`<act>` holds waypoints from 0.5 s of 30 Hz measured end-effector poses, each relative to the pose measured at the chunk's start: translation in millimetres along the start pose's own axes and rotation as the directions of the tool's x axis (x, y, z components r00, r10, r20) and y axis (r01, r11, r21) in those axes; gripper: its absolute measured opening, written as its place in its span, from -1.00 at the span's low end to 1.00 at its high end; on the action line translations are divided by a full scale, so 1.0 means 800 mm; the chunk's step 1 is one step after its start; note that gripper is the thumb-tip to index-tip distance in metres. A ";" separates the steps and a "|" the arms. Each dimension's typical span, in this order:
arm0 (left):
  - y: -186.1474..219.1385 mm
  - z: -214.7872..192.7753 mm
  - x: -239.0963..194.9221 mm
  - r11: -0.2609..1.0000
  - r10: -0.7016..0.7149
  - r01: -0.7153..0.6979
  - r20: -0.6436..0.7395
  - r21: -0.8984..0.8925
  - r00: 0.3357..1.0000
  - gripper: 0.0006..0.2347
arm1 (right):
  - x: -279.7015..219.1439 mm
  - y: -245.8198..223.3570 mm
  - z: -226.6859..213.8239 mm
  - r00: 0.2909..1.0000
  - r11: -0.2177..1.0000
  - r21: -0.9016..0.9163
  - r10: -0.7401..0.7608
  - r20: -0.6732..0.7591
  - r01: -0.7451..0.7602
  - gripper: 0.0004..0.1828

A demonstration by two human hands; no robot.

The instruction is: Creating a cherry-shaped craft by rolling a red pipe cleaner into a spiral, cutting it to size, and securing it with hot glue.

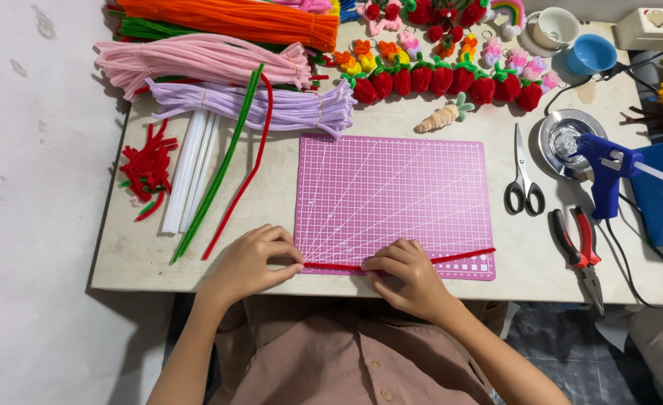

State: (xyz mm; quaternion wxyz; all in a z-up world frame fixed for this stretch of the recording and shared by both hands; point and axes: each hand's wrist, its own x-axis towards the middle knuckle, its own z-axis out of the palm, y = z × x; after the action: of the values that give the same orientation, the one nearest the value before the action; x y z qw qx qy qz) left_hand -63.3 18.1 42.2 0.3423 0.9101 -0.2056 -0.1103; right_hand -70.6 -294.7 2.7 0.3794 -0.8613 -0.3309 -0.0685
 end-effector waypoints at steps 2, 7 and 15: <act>0.001 0.000 0.000 1.000 0.000 0.000 0.000 0.004 1.000 -0.93 | 0.000 -0.001 0.002 1.000 1.000 -0.017 -0.002 -0.007 0.002 -0.92; 0.000 0.001 -0.001 1.000 0.008 -0.008 -0.005 0.012 1.000 -0.93 | 0.000 0.000 0.007 0.999 0.996 -0.084 -0.029 -0.032 0.026 -0.94; -0.002 0.003 0.000 1.000 0.011 -0.011 -0.017 0.002 1.000 -0.94 | 0.000 0.004 0.013 0.998 0.991 -0.128 0.019 -0.056 -0.026 -0.93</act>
State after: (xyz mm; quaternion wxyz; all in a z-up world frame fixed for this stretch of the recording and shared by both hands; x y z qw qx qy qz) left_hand -63.4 17.4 39.6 0.3438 0.9102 -0.2078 -0.1005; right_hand -69.7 -288.8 -6.5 0.3327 -0.8856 -0.3054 -0.1089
